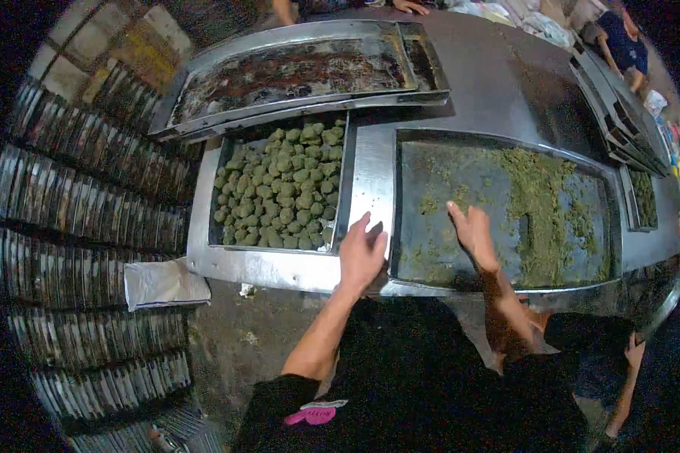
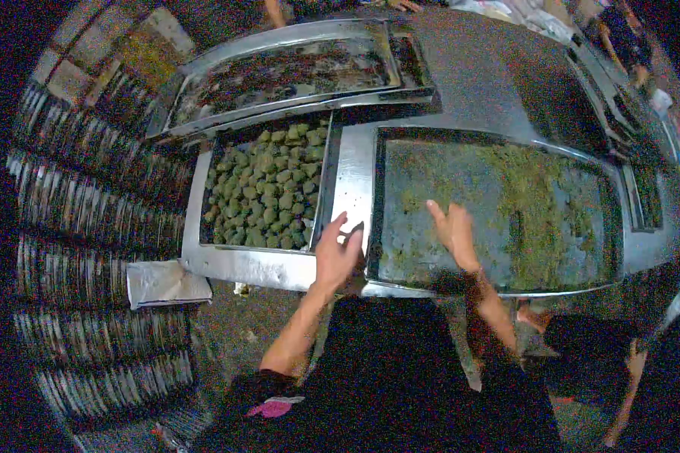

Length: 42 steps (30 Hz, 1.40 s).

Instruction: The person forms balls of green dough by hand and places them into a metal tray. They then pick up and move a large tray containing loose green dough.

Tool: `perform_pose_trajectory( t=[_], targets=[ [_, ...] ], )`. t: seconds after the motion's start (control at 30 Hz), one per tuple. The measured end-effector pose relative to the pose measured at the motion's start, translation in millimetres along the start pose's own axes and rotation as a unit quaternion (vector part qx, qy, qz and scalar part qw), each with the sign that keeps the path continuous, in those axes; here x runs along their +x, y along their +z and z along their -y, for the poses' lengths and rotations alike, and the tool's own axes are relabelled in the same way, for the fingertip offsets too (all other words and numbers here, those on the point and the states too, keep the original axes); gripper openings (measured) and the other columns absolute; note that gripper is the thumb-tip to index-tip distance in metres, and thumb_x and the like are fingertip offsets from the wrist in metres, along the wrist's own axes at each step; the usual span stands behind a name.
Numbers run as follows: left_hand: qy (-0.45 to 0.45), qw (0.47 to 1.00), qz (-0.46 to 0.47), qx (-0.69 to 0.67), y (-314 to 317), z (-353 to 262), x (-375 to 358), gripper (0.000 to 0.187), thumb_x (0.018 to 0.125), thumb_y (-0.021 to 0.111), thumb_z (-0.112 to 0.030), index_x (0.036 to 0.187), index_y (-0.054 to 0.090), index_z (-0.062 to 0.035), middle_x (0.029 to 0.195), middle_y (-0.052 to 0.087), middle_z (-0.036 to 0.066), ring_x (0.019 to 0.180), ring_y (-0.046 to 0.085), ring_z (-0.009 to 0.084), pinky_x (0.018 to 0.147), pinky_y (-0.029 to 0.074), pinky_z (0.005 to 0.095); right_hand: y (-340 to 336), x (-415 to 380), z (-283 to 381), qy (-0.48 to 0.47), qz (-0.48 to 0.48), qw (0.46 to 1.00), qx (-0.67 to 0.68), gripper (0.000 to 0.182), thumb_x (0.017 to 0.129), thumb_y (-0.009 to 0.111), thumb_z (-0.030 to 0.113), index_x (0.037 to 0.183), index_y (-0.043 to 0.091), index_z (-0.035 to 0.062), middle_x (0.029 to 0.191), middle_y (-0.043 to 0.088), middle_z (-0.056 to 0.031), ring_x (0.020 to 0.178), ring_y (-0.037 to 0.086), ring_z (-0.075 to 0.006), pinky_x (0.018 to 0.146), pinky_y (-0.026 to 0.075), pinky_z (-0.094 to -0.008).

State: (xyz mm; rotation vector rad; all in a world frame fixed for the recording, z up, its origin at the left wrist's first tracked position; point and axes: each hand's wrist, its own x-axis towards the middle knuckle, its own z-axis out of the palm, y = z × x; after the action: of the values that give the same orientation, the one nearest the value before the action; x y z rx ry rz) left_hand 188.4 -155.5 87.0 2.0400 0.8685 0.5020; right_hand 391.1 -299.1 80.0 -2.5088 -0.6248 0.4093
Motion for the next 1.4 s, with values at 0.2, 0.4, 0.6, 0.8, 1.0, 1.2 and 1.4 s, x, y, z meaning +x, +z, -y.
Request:
perform_pose_trajectory(
  t=[0.2,0.4,0.6,0.8,1.0,1.2,1.4],
  targets=[
    [-0.018,0.996,0.083,0.0,49,13,21,0.047,0.077,0.053,-0.015,0.12,0.046,0.0041,0.101,0.055,0.025,0.097,0.052,0.0396,0.086,0.042,0.0446,-23,-17,-12,-0.088,0.062,0.986,0.127,0.038,0.081,0.06,0.03,0.09,0.056,-0.0057,0.081,0.062,-0.0245,0.074,0.061,-0.0389,0.068,0.047,-0.0436],
    [0.016,0.997,0.045,0.064,54,18,11,0.043,0.078,0.048,-0.014,0.117,0.049,0.005,0.097,0.056,0.023,0.094,0.054,0.0377,0.082,0.045,0.0435,-16,-34,-7,0.003,0.078,0.977,0.2,0.035,0.08,0.062,0.03,0.09,0.059,-0.0033,0.079,0.063,-0.0227,0.066,0.061,-0.0331,0.065,0.047,-0.0412],
    [-0.014,0.998,0.049,0.04,59,28,-12,0.044,0.08,0.049,-0.015,0.12,0.047,0.0033,0.103,0.054,0.02,0.099,0.053,0.035,0.084,0.045,0.0435,9,-33,-15,-0.058,-0.064,0.995,0.053,0.04,0.078,0.062,0.039,0.083,0.061,-0.0012,0.075,0.061,-0.0226,0.069,0.059,-0.0371,0.064,0.045,-0.0431],
    [-0.031,0.998,0.053,0.025,47,17,-19,0.043,0.08,0.051,-0.016,0.119,0.046,0.0002,0.102,0.054,0.02,0.097,0.053,0.0367,0.081,0.046,0.0449,18,-40,-15,-0.153,-0.028,0.982,-0.104,0.033,0.083,0.056,0.034,0.09,0.061,0.0016,0.075,0.061,-0.021,0.072,0.06,-0.036,0.064,0.045,-0.041],
    [0.024,1.0,0.004,-0.002,56,30,-23,0.042,0.078,0.051,-0.015,0.116,0.045,0.0002,0.102,0.054,0.02,0.095,0.053,0.0362,0.08,0.047,0.0452,16,-49,-2,-0.08,0.005,0.992,-0.101,0.043,0.087,0.051,0.037,0.074,0.057,-0.0036,0.065,0.054,-0.0185,0.061,0.053,-0.0251,0.055,0.04,-0.0407],
    [0.01,1.0,0.008,0.016,59,31,-20,0.043,0.077,0.051,-0.016,0.115,0.045,0.0029,0.102,0.053,0.021,0.094,0.053,0.0368,0.08,0.047,0.0445,34,-27,-48,-0.027,0.038,0.986,0.157,0.038,0.089,0.051,0.034,0.077,0.056,-0.0015,0.07,0.057,-0.0138,0.062,0.051,-0.0187,0.052,0.04,-0.0374],
    [0.013,0.999,0.02,0.037,59,31,-21,0.045,0.079,0.049,-0.02,0.117,0.045,0.0035,0.102,0.054,0.021,0.095,0.053,0.0366,0.081,0.046,0.0436,8,-72,17,0.104,0.009,0.741,0.663,0.026,0.087,0.057,0.036,0.088,0.056,0.0102,0.082,0.059,-0.0069,0.062,0.055,-0.0139,0.049,0.043,-0.0248]
  ],
)
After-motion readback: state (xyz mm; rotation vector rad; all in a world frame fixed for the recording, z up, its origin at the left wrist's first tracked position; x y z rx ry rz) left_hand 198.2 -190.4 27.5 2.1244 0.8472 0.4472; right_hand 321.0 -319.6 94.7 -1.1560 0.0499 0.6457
